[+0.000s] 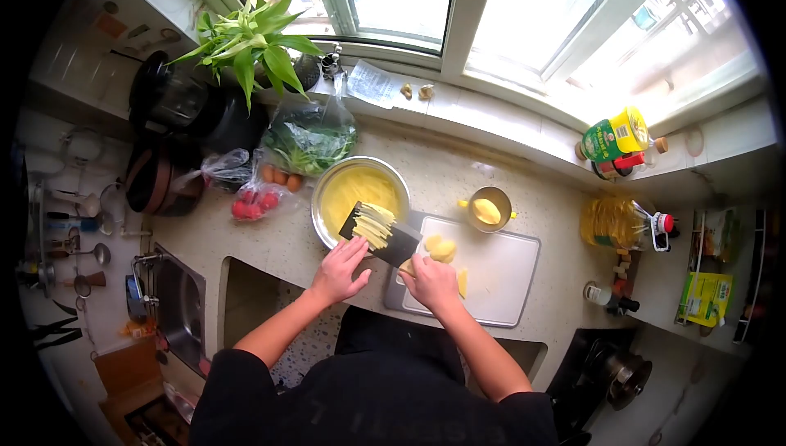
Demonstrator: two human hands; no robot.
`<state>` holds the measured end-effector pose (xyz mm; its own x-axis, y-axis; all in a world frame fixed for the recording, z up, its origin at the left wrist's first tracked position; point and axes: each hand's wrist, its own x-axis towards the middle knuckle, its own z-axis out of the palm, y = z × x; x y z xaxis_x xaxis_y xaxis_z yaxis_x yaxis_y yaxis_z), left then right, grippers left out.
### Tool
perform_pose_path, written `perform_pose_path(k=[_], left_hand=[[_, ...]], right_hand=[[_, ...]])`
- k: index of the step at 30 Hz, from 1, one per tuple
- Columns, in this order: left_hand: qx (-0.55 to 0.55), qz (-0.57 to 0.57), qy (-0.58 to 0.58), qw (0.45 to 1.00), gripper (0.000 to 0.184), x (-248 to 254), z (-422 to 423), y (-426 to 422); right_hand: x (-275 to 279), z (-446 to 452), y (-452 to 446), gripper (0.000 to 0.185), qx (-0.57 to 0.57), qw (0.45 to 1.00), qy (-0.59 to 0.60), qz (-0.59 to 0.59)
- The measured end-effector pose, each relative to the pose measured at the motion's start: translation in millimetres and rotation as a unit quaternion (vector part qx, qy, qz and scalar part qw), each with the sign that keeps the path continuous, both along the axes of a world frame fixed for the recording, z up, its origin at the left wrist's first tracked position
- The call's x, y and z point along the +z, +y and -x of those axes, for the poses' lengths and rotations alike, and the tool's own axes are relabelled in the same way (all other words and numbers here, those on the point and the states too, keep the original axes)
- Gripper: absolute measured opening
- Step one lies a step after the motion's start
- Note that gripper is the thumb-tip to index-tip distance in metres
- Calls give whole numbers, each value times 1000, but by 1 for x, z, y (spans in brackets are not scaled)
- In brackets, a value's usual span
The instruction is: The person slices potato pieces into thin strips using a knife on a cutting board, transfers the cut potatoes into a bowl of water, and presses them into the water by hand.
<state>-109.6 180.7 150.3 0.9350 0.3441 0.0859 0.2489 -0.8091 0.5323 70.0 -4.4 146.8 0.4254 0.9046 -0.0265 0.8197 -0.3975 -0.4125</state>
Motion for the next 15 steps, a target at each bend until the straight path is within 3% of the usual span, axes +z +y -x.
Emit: perform_pose_path(k=[15], left_hand=[[12,29,33,999,60,-18,-27,26]], right_hand=[[-4,18,16,39,22,1000,-4,11]])
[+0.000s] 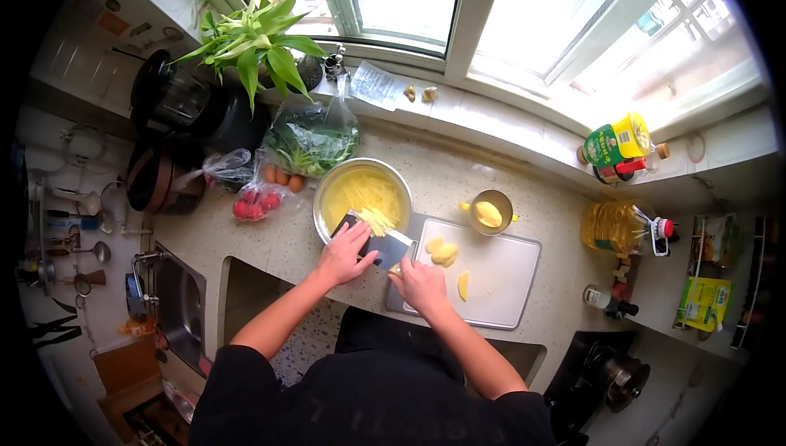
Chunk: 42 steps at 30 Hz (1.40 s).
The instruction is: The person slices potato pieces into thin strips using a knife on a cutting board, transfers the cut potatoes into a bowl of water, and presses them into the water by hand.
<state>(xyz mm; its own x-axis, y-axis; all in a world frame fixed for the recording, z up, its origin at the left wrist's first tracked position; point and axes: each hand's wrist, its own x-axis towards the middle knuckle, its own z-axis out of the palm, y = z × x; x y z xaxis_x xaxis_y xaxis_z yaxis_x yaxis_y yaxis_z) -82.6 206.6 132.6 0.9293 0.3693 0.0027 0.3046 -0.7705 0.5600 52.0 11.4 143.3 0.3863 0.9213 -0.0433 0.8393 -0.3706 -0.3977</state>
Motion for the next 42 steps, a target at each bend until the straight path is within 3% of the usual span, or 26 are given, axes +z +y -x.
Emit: perform_pose_path(k=[7,14,20,23,25,28,29,33,42], left_hand=[[15,-26,18,999,63,3,-13,4],[74,-11,-58,996,60,46,17,-3],[140,-67,-191,969,48,70,39,-36],[150,-39,-232,960,42,68,36,-63],[109,-8,-216,970,43,53,30,-80],[36,17,-183,982,44,26,12,-106],[7,21,-170,985,45,11,5,-116],[-104,19,-142,984,43,-50,-22,-153],[-246,-3,-126,961,49,-118,-80,-190]], right_hand=[[7,13,3,37,26,1000,3,-8],[3,11,-4,40,9,1000,4,8],[-1,2,-37,42,-67,986,144,50],[4,1,-78,35,-194,937,291,0],[-10,5,-115,30,-246,903,339,-98],[-21,10,-172,33,-383,737,547,-102],[-36,16,-190,40,-398,726,544,-136],[-32,24,-238,44,-457,717,512,-121],[-58,49,-272,44,-442,810,386,3]])
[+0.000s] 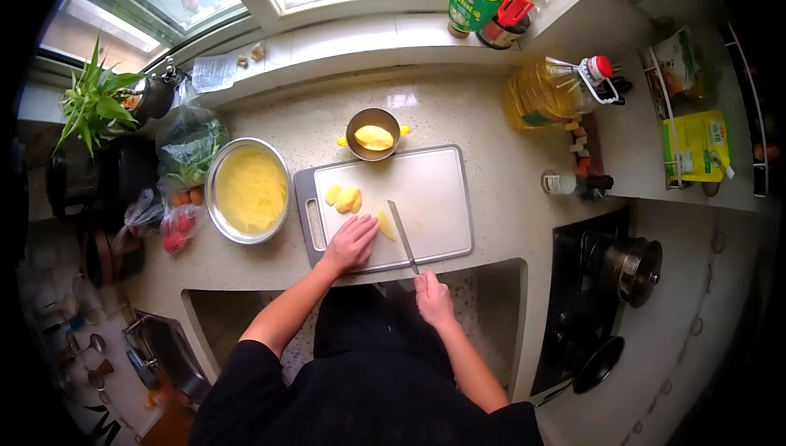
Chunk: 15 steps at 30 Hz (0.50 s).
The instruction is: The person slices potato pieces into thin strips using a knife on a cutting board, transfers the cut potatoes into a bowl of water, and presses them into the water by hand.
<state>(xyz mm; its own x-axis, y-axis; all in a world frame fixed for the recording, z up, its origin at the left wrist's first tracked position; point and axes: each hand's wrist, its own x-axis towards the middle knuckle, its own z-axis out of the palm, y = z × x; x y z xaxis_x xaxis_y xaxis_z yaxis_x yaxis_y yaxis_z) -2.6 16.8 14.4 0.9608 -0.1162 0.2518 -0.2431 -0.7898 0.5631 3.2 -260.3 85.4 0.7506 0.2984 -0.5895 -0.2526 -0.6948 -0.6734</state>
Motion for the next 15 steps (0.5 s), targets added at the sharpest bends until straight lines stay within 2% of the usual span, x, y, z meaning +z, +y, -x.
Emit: perform_pose_path(k=[4,5,8,15], left_hand=[[-40,-11,6,999,52,-6,-5,-2],[-43,-15,7,999,53,-6,-5,-2],[-49,-21,8,999,55,-10,-7,-2],[-50,-19,9,999,56,-10,-7,-2]], right_hand=[[0,4,4,42,23,999,-1,30],[-7,10,4,40,34,996,-82,17],[-4,13,6,38,28,994,-100,18],[-3,11,8,38,22,998,-58,33]])
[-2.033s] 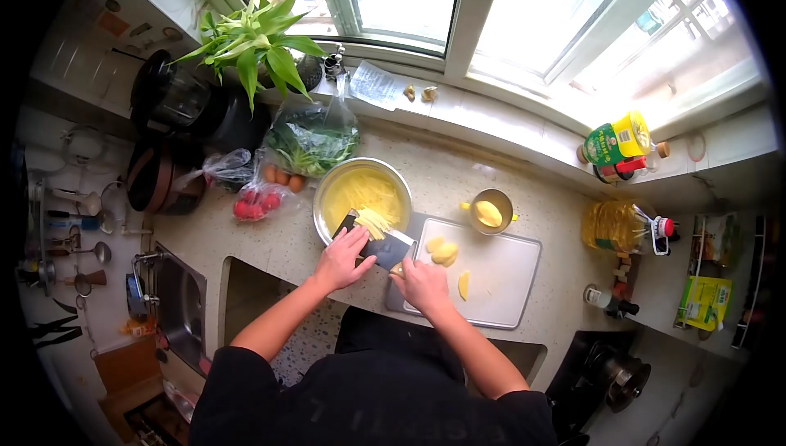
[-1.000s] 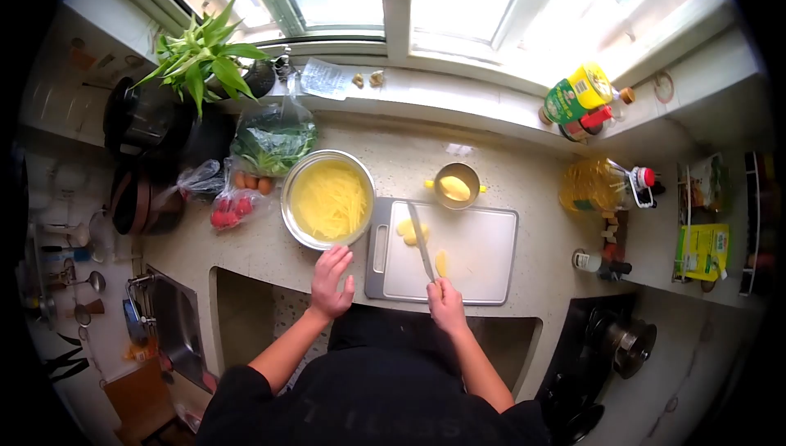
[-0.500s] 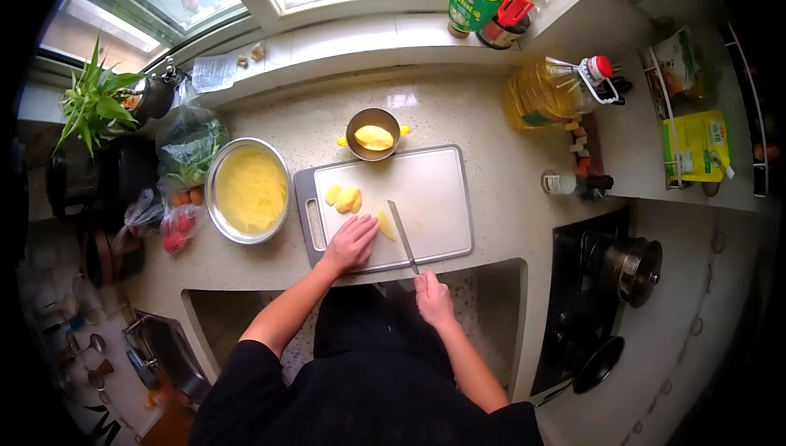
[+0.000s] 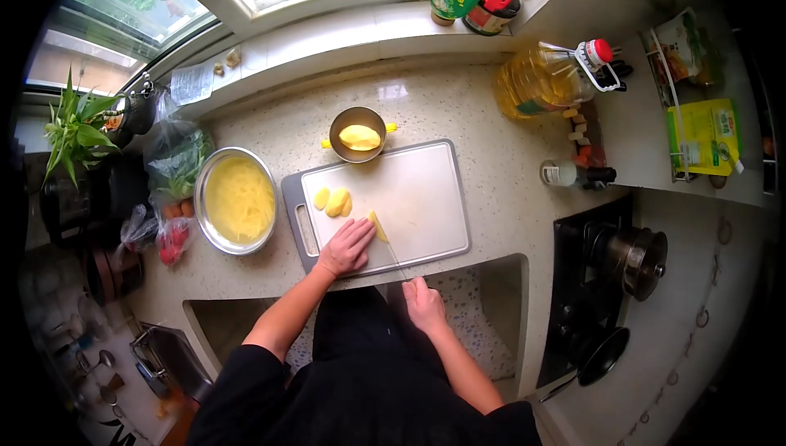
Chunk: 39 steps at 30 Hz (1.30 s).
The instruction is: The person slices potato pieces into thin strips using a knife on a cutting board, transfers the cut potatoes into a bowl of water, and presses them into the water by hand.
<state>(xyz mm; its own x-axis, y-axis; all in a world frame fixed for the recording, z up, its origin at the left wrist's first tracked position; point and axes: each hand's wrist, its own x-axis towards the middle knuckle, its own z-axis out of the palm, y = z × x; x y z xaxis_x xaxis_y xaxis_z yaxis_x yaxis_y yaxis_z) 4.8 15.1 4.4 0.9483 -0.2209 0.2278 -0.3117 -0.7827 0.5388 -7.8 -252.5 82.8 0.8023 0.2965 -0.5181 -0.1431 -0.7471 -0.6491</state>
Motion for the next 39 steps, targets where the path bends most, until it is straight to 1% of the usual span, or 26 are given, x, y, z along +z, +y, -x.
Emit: perform_pose_path(k=[2,5,8,14,20,23,26,29,31,39], left_hand=[[2,1,-2,1000,56,0,0,1],[4,3,-3,1000,56,0,0,1],[4,8,0,1000,57,2,-1,0],[2,15,9,1000,57,3,-2,2],[-1,16,12,1000,60,2,-1,3],[-2,14,16,1000,62,1,1,3],[-1,18,14,1000,63,0,2,2],[0,20,12,1000,63,1,1,1],[1,12,7,1000,62,0,0,2],[7,24,4,1000,60,0,0,2]], right_hand=[[2,-1,1,40,-1,1000,21,9],[2,0,3,40,3,1000,15,19],[6,2,9,38,11,998,-25,59],[6,9,20,36,23,990,-30,139],[-5,11,24,34,8,991,-45,126],[-23,14,14,36,-31,997,-61,27],[-15,7,8,38,-45,998,-45,-22],[-1,1,9,38,-16,998,-54,-6],[5,0,9,36,-11,999,-34,11],[1,4,6,36,3,999,-25,34]])
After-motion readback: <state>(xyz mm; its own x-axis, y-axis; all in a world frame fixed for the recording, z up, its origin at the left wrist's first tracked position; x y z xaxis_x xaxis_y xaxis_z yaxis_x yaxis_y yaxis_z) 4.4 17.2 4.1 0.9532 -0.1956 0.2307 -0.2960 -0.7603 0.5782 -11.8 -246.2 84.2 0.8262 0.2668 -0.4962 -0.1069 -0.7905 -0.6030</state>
